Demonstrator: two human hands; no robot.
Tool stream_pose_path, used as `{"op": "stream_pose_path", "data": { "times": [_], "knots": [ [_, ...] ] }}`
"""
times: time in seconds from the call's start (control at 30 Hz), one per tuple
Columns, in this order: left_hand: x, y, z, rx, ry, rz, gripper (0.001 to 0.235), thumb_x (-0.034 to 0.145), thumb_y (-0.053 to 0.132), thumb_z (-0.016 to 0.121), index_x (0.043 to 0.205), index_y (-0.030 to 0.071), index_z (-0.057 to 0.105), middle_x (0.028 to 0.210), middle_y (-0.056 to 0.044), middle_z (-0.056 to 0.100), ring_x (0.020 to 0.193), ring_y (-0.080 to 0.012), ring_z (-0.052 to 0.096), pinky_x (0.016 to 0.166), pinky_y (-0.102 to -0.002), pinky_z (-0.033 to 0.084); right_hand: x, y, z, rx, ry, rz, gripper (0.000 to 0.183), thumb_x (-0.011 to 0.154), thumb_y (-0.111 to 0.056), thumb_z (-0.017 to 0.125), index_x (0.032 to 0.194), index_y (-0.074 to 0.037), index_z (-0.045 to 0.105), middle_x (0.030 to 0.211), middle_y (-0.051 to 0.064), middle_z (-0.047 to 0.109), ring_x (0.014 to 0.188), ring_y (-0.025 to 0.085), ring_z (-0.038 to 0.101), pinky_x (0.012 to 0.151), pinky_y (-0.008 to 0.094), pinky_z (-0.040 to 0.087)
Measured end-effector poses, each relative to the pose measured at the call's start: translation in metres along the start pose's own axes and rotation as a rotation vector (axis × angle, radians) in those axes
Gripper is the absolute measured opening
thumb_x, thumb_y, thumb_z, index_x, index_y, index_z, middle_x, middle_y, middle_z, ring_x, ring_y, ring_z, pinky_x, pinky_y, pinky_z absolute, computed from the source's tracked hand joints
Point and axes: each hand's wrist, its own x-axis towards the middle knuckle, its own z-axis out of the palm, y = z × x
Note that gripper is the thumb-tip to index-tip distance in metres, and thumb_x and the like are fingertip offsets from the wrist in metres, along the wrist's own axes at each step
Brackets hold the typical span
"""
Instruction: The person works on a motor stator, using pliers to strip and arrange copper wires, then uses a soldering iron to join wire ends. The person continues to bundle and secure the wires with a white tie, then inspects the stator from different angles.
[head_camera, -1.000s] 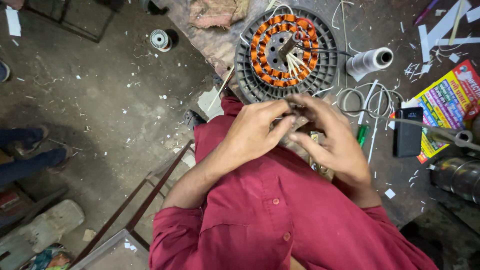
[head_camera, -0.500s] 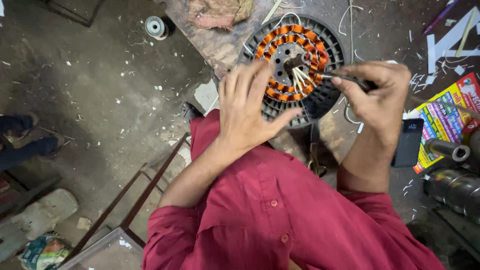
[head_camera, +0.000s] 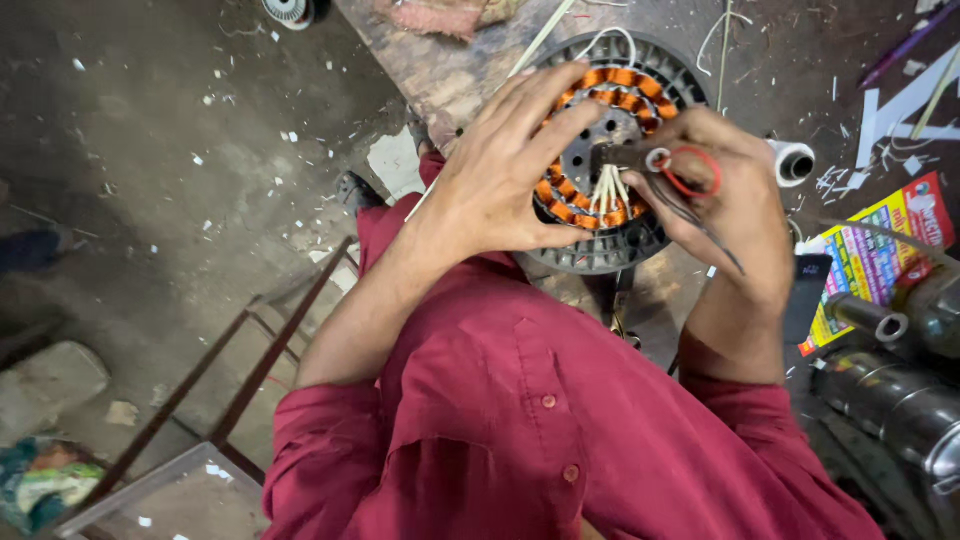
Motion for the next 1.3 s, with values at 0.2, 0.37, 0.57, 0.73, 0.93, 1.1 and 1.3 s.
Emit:
{"op": "stream_pose_path", "data": {
  "times": [0.2, 0.37, 0.57, 0.73, 0.93, 1.1, 1.3],
  "knots": [
    [-0.004, -0.004, 0.008, -0.015, 0.027, 0.001, 0.102, 0.064, 0.050, 0.098, 0.144, 0.009, 0.050, 0.159, -0.021, 0.035, 0.147, -0.0417, 0.040, 0.127, -0.058, 0.026, -0.008, 0.001, 0.008, 0.020, 0.047, 0.157, 0.018, 0.092, 0.003, 0.084, 0.101, 0.005, 0.068, 0.102, 0.012, 0.067, 0.078, 0.020, 0.065, 0.068, 0.028, 0.047],
    [-0.003, -0.003, 0.007, -0.028, 0.059, 0.013, 0.099, 0.063, 0.050, 0.096, 0.143, 0.010, 0.051, 0.160, -0.019, 0.034, 0.149, -0.0398, 0.040, 0.129, -0.059, 0.025, -0.012, 0.007, 0.015, -0.073, 0.028, 0.085, 0.013, 0.096, 0.005, 0.081, 0.104, 0.006, 0.071, 0.099, 0.011, 0.065, 0.084, 0.019, 0.064, 0.073, 0.029, 0.048],
    [-0.008, 0.013, 0.007, -0.085, 0.190, -0.023, 0.059, 0.072, 0.034, 0.090, 0.121, 0.007, 0.070, 0.155, -0.022, 0.037, 0.147, -0.0406, 0.037, 0.124, -0.060, 0.022, -0.015, 0.009, 0.021, -0.080, 0.058, 0.122, 0.011, 0.095, 0.006, 0.080, 0.104, 0.005, 0.074, 0.099, 0.012, 0.065, 0.081, 0.018, 0.064, 0.072, 0.028, 0.048],
    [0.002, 0.038, 0.023, 0.070, 0.251, -0.106, 0.021, 0.085, 0.016, 0.075, 0.101, 0.002, 0.075, 0.148, -0.016, 0.051, 0.146, -0.0372, 0.040, 0.126, -0.057, 0.029, -0.012, 0.006, 0.022, -0.080, 0.071, 0.087, 0.012, 0.090, 0.011, 0.074, 0.100, 0.005, 0.072, 0.097, 0.013, 0.067, 0.087, 0.023, 0.068, 0.078, 0.030, 0.052],
    [0.001, 0.051, 0.011, 0.115, 0.239, -0.149, 0.017, 0.097, 0.010, 0.063, 0.112, 0.001, 0.065, 0.132, -0.013, 0.059, 0.138, -0.0328, 0.049, 0.121, -0.056, 0.033, -0.020, 0.004, 0.006, -0.059, 0.035, 0.053, 0.029, 0.085, 0.008, 0.077, 0.113, 0.006, 0.073, 0.107, 0.017, 0.069, 0.093, 0.028, 0.069, 0.084, 0.033, 0.052],
    [-0.024, 0.032, -0.010, -1.013, 0.503, -0.102, 0.006, 0.111, 0.013, 0.050, 0.113, 0.009, 0.053, 0.115, -0.010, 0.065, 0.117, -0.0227, 0.061, 0.112, -0.047, 0.046, -0.040, -0.025, -0.012, 0.115, 0.038, 0.170, 0.016, 0.089, 0.003, 0.076, 0.104, 0.004, 0.073, 0.098, 0.013, 0.072, 0.086, 0.020, 0.069, 0.077, 0.029, 0.051],
    [-0.024, 0.055, 0.020, -0.630, 0.119, -0.049, 0.017, 0.102, 0.009, 0.070, 0.117, 0.002, 0.065, 0.102, -0.011, 0.069, 0.090, -0.0159, 0.068, 0.083, -0.031, 0.056, -0.079, -0.087, 0.031, 0.516, 0.408, 0.122, 0.004, 0.095, 0.004, 0.067, 0.097, 0.003, 0.071, 0.104, 0.015, 0.071, 0.099, 0.019, 0.071, 0.087, 0.031, 0.056]
  ]
}}
